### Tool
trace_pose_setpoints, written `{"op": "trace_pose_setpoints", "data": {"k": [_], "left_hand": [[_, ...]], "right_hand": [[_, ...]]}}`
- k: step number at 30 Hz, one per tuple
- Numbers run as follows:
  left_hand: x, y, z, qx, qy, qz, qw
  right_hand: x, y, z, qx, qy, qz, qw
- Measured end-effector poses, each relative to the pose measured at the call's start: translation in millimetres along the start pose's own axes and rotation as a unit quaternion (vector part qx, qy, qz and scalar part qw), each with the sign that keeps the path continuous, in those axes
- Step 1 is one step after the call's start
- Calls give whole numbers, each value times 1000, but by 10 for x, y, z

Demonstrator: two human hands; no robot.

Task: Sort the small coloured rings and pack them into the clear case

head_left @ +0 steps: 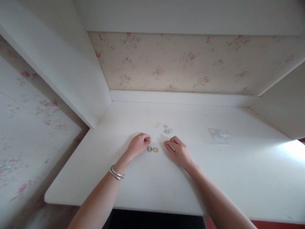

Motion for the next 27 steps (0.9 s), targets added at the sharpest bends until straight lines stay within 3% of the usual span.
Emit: {"op": "trace_pose_setpoints", "data": {"k": [10,14,18,23,27], "left_hand": [[4,2,8,-4,-3,-1,1000],[1,-3,-32,32,-12,2,999],[-57,-32,-17,59,-40,6,997],[-286,35,310,-15,45,-23,999],[-517,211,515,-79,81,-42,993]], "right_hand": [[146,10,-152,39,-60,-107,992],[145,-23,-173,32,-62,-120,990],[121,-76,-146,-10,-28,-74,997],[49,-182,-4,-40,62,37,997],[-2,-229,169,-41,123,69,989]]}}
Point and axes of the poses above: each hand's wrist, its own x-axis away from the middle knuckle, its own y-axis out of the palm, z = x × y, the point moved 3 cm from there along -x, towards the middle knuckle, and after that the axes turned 5 degrees about y, right-handed, at the moved point
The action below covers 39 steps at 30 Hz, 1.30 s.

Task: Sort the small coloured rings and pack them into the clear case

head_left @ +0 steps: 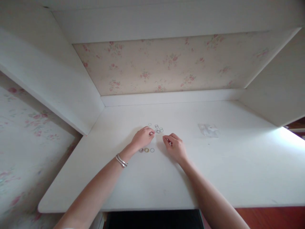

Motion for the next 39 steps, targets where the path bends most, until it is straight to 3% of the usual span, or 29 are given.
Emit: {"op": "trace_pose_setpoints", "data": {"k": [7,14,19,23,27,33,39], "left_hand": [[-223,179,20,-66,-15,-22,997],[-265,173,-10,-52,-8,-39,998],[-27,-14,89,-22,0,-13,1000],[310,-99,240,-48,18,-68,996],[525,-66,303,-89,22,-101,991],[586,-1,270,-97,31,-110,989],[599,24,248,-107,55,-120,985]], "right_hand": [[-87,32,153,3,50,-19,999],[-87,47,157,37,42,-44,997],[-82,51,145,56,44,-62,995],[-80,79,109,104,30,-85,991],[-77,110,49,164,-8,-92,982],[-116,174,3,202,-1,-96,975],[-156,181,34,167,12,-103,980]]}}
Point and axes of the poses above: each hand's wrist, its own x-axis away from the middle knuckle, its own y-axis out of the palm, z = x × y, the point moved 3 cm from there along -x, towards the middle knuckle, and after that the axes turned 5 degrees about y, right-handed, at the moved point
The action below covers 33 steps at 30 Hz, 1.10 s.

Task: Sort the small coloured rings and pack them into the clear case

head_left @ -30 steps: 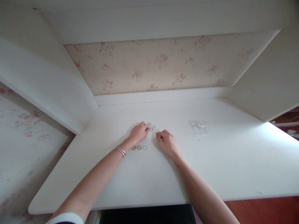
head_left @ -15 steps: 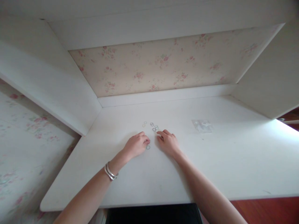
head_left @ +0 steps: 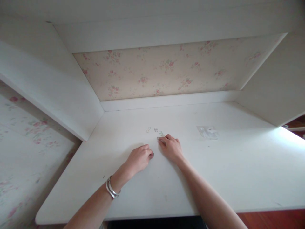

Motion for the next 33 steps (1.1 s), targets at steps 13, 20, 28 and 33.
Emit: {"op": "trace_pose_setpoints", "data": {"k": [13,20,28,33], "left_hand": [[28,57,50,-16,-7,1,1000],[153,-91,-52,80,-47,83,992],[304,-162,-539,177,-128,232,948],[309,-133,-590,193,-140,234,942]], "right_hand": [[-12,31,81,-68,-10,43,997],[112,-50,26,-160,-33,71,984],[390,-37,-327,-161,-168,-56,971],[380,14,-327,-112,-180,-73,974]]}}
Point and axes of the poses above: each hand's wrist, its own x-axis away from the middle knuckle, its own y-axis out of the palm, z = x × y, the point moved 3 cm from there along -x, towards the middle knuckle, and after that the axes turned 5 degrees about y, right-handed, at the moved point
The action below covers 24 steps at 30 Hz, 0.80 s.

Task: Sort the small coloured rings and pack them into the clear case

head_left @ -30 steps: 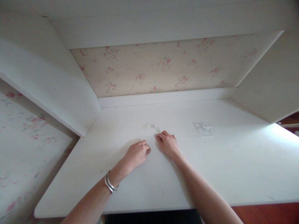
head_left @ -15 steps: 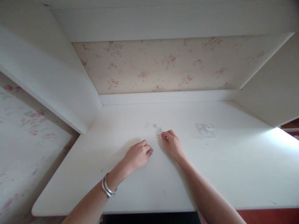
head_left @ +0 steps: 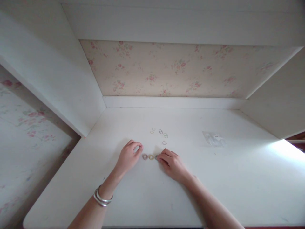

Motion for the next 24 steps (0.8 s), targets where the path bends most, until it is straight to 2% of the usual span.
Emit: {"op": "trace_pose_setpoints", "data": {"k": [10,14,16,21,24], "left_hand": [[15,54,-9,22,-13,-20,999],[10,55,-5,22,-17,-23,999],[8,57,-9,22,-17,-23,999],[6,65,-20,19,-16,-21,999],[8,65,-19,14,-15,-19,1000]], "right_hand": [[17,36,-27,56,4,0,998],[15,11,-4,38,18,13,999],[6,-28,62,26,46,31,998],[-30,-156,356,54,172,105,978],[-56,-169,438,91,195,97,972]]}}
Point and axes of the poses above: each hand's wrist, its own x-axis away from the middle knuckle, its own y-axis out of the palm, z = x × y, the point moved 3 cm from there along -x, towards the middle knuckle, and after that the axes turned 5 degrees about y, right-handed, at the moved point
